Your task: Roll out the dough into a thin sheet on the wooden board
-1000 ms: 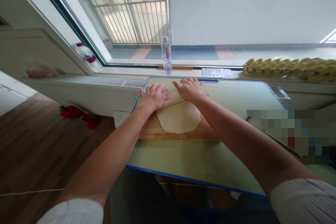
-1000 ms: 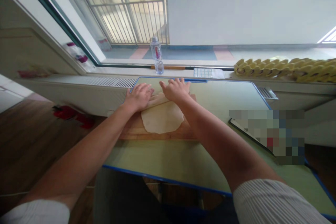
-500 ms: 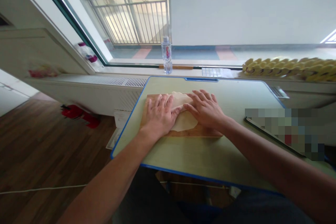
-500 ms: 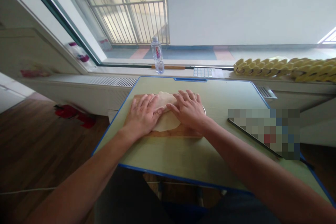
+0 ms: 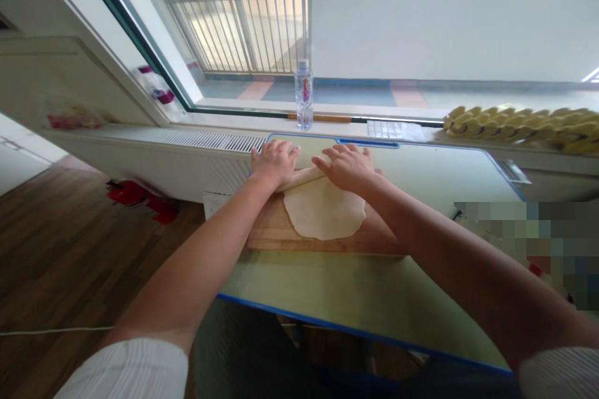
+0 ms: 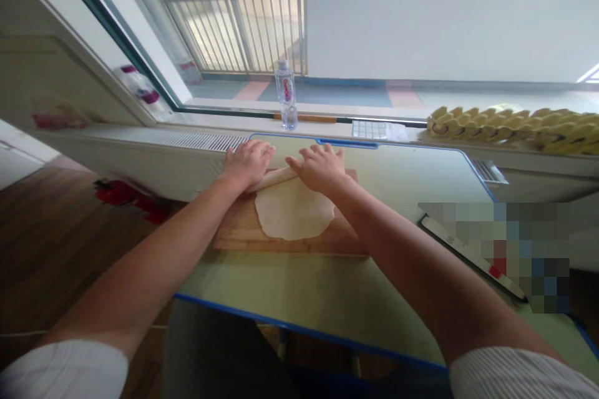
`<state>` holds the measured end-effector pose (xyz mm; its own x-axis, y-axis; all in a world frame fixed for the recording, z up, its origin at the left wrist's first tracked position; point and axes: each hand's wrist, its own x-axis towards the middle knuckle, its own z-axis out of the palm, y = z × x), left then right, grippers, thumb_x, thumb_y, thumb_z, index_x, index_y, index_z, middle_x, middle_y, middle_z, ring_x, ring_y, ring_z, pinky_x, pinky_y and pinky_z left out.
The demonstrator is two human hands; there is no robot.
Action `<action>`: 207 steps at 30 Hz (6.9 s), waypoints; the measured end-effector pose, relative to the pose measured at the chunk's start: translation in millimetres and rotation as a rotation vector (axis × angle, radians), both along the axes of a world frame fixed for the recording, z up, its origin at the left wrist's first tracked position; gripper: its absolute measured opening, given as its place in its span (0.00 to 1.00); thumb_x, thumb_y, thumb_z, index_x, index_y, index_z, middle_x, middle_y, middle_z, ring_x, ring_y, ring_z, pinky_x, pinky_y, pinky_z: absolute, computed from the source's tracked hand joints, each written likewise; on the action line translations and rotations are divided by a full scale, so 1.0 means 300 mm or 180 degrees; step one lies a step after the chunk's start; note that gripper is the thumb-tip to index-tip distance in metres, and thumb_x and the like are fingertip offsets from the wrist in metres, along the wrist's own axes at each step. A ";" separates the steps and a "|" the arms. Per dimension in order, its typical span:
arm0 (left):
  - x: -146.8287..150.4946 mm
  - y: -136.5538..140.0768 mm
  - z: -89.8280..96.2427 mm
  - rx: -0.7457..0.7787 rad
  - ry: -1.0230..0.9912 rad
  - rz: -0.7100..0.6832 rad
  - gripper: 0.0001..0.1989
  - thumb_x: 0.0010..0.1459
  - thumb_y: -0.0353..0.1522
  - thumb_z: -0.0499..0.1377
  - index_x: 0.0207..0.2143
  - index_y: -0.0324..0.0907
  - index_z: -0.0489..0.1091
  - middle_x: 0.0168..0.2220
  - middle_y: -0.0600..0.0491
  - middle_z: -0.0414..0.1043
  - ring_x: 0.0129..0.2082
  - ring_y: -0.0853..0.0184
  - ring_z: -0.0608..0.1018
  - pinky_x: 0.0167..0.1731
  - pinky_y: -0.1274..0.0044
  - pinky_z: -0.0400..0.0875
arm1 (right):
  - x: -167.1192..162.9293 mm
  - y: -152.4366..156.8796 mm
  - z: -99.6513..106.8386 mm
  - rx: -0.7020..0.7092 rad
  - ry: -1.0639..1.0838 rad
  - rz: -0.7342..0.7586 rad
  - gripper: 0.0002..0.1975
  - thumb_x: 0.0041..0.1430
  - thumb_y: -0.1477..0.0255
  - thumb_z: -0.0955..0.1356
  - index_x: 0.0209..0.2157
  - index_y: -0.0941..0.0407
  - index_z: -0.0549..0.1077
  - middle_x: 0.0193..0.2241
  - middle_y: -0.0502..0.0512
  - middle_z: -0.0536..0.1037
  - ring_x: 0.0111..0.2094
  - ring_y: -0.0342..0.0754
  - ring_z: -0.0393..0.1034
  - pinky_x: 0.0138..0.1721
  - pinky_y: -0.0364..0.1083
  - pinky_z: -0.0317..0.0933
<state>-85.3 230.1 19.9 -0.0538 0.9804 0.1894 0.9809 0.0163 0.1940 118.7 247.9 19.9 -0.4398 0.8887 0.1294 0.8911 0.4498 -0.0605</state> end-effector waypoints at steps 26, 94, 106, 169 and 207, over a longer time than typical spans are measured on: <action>0.211 -0.457 0.053 0.0825 -0.0111 -0.1038 0.24 0.69 0.46 0.57 0.61 0.46 0.68 0.62 0.45 0.72 0.65 0.54 0.68 0.68 0.61 0.57 | 0.296 -0.222 0.034 0.0409 0.0620 0.0479 0.14 0.71 0.59 0.66 0.48 0.53 0.76 0.53 0.61 0.78 0.59 0.60 0.63 0.64 0.60 0.48; 0.143 -0.523 -0.046 0.0075 -0.0819 -0.0771 0.25 0.74 0.42 0.46 0.66 0.47 0.68 0.69 0.49 0.67 0.71 0.57 0.65 0.72 0.57 0.53 | 0.365 -0.447 0.042 -0.0154 0.0585 0.0488 0.16 0.68 0.58 0.70 0.54 0.46 0.79 0.58 0.56 0.77 0.60 0.58 0.66 0.60 0.56 0.60; 0.164 -0.364 -0.004 -0.0493 0.0237 -0.0241 0.30 0.74 0.42 0.38 0.73 0.49 0.58 0.75 0.53 0.53 0.75 0.56 0.57 0.72 0.49 0.47 | 0.252 -0.357 -0.023 0.0088 0.0111 -0.0457 0.32 0.75 0.49 0.50 0.69 0.47 0.64 0.70 0.57 0.65 0.69 0.65 0.55 0.64 0.67 0.55; 0.177 -0.308 -0.014 -0.0331 0.0148 -0.0453 0.29 0.74 0.43 0.38 0.69 0.48 0.64 0.73 0.50 0.60 0.72 0.58 0.63 0.71 0.55 0.54 | 0.216 -0.380 -0.029 0.0079 0.0274 -0.0672 0.38 0.74 0.47 0.48 0.70 0.56 0.61 0.70 0.64 0.65 0.68 0.64 0.56 0.65 0.65 0.52; 0.192 -0.532 -0.053 0.0001 0.0371 -0.0929 0.36 0.74 0.51 0.39 0.75 0.43 0.50 0.75 0.47 0.53 0.76 0.54 0.54 0.74 0.52 0.43 | 0.328 -0.682 -0.058 0.0283 0.0120 -0.0350 0.34 0.75 0.55 0.52 0.72 0.59 0.58 0.72 0.63 0.61 0.73 0.61 0.51 0.71 0.66 0.44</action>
<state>-27.6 70.6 4.1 0.2520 0.9512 0.1779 0.9598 -0.2692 0.0800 217.2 43.4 2.4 -0.3337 0.9156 0.2242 0.9332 0.3545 -0.0591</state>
